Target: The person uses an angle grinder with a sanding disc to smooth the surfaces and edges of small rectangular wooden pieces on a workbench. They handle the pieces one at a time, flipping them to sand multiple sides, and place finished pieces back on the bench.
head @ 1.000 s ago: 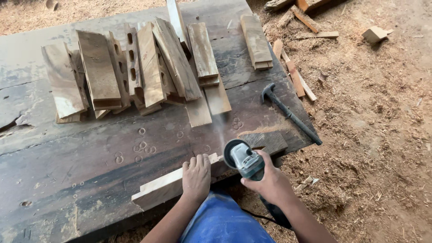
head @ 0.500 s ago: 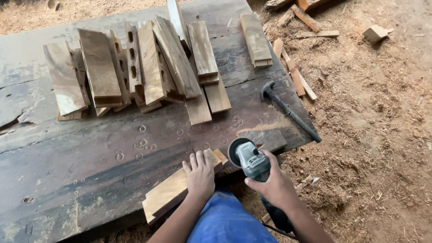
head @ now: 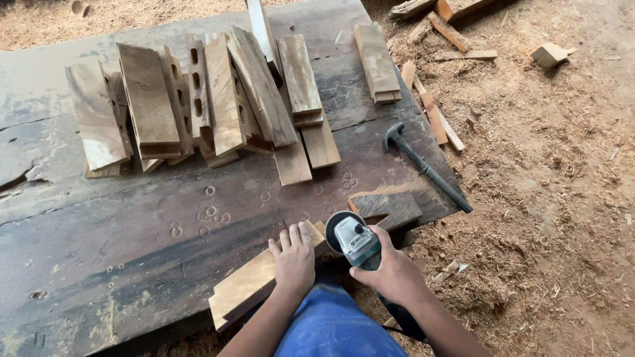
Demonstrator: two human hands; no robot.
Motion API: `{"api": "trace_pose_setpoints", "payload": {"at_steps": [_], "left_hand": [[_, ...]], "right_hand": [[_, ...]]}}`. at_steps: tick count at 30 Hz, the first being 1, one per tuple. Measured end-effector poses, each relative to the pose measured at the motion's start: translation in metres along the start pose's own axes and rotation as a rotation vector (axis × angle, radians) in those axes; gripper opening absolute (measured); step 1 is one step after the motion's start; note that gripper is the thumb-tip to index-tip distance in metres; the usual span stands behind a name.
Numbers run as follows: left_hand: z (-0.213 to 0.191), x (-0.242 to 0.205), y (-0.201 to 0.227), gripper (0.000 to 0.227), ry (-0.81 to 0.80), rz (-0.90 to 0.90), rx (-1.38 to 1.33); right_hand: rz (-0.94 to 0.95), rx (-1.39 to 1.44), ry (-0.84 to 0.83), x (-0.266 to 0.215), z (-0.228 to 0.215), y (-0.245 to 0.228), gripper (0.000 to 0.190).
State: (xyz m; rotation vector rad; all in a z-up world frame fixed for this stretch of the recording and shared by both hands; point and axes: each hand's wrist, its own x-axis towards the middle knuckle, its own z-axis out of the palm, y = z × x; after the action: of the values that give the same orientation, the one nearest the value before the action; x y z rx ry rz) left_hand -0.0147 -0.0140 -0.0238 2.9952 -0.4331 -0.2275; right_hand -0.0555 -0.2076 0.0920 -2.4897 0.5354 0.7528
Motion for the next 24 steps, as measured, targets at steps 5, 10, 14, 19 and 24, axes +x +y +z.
{"api": "trace_pose_setpoints", "payload": {"at_steps": [5, 10, 14, 19, 24], "left_hand": [[0.001, 0.000, 0.001, 0.072, 0.007, 0.000, -0.007], [0.000, 0.001, 0.001, 0.073, -0.005, 0.001, 0.003], [-0.004, 0.003, 0.001, 0.082, -0.148, -0.008, 0.050], [-0.007, 0.003, 0.002, 0.077, -0.089, -0.010, 0.016], [-0.004, 0.001, 0.002, 0.077, -0.079, -0.003, 0.017]], "right_hand": [[0.004, -0.029, -0.022, -0.001, -0.003, -0.002, 0.108], [0.006, -0.051, -0.038, -0.002, -0.007, -0.007, 0.106], [0.001, -0.060, -0.069, -0.002, -0.009, -0.008, 0.107], [-0.018, -0.090, -0.043, 0.000, -0.008, -0.004, 0.105], [-0.028, -0.093, -0.037, 0.004, -0.007, 0.004, 0.106]]}}
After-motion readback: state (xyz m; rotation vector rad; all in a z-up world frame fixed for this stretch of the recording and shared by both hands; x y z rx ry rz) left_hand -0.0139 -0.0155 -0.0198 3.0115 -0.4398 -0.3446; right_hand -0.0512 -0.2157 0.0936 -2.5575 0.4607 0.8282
